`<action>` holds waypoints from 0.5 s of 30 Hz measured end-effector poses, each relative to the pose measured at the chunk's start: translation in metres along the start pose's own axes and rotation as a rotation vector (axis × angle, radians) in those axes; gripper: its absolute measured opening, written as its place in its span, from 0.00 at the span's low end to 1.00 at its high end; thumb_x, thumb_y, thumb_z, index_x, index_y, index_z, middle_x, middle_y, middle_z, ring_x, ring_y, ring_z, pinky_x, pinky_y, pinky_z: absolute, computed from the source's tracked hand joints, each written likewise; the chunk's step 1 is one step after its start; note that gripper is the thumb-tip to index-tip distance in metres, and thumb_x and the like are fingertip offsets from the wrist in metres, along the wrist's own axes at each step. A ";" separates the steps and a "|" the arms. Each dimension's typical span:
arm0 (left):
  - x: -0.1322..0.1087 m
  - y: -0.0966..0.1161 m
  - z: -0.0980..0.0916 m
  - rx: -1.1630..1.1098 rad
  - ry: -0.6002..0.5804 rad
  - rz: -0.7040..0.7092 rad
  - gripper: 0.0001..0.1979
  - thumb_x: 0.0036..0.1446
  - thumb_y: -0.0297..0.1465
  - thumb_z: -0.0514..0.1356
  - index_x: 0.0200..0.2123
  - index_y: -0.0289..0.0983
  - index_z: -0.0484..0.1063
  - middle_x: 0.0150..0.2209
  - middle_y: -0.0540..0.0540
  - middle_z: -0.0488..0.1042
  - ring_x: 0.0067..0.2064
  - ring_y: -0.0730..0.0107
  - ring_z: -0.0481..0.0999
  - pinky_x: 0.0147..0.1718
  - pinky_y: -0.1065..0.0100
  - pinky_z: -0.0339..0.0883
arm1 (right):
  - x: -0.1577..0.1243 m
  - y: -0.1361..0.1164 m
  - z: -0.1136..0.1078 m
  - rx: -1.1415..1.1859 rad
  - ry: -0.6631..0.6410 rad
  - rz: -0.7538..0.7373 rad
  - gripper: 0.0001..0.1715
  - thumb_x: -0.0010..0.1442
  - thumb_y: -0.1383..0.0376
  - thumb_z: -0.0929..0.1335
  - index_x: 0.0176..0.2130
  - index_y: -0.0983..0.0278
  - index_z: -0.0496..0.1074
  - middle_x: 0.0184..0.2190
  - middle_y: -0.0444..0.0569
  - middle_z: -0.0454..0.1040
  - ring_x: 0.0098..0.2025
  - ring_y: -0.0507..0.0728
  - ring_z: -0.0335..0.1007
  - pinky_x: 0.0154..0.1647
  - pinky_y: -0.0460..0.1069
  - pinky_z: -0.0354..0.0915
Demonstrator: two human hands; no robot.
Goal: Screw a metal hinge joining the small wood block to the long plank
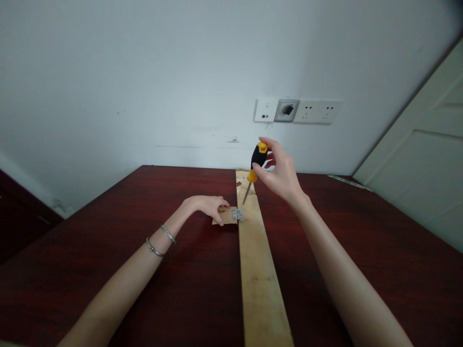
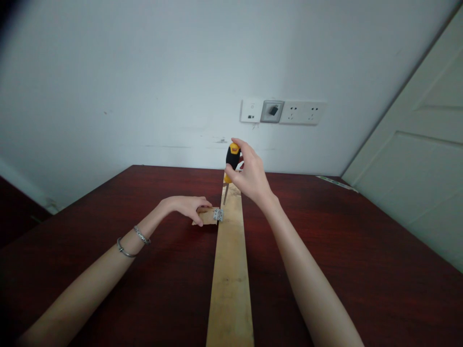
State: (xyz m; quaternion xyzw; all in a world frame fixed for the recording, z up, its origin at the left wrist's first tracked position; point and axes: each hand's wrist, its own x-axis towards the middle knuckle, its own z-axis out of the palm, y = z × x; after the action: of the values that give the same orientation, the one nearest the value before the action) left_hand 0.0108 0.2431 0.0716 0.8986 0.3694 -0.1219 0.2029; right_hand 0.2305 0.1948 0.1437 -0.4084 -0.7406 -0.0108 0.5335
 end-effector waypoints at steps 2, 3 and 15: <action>0.001 0.001 0.001 0.001 -0.008 -0.003 0.40 0.40 0.46 0.65 0.57 0.34 0.64 0.50 0.41 0.68 0.46 0.60 0.69 0.43 0.70 0.61 | 0.001 0.001 -0.003 -0.006 0.011 0.002 0.33 0.49 0.67 0.65 0.55 0.60 0.61 0.49 0.52 0.69 0.33 0.56 0.68 0.33 0.55 0.70; 0.001 0.001 0.001 0.002 -0.007 -0.004 0.41 0.40 0.46 0.65 0.57 0.34 0.63 0.50 0.41 0.67 0.46 0.60 0.69 0.43 0.71 0.61 | 0.001 0.001 -0.004 -0.007 0.015 0.002 0.33 0.49 0.67 0.65 0.55 0.59 0.61 0.49 0.52 0.69 0.33 0.56 0.67 0.33 0.55 0.70; 0.003 -0.006 -0.001 -0.027 0.180 0.045 0.35 0.50 0.45 0.61 0.57 0.31 0.63 0.50 0.38 0.69 0.49 0.59 0.68 0.47 0.68 0.60 | 0.004 0.002 -0.013 -0.010 0.044 -0.011 0.34 0.49 0.67 0.65 0.56 0.58 0.61 0.49 0.51 0.69 0.33 0.55 0.68 0.32 0.55 0.71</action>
State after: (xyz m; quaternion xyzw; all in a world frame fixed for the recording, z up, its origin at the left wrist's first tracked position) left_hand 0.0080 0.2491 0.0694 0.9112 0.3674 -0.0310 0.1835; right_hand 0.2415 0.1924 0.1521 -0.4068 -0.7307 -0.0265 0.5477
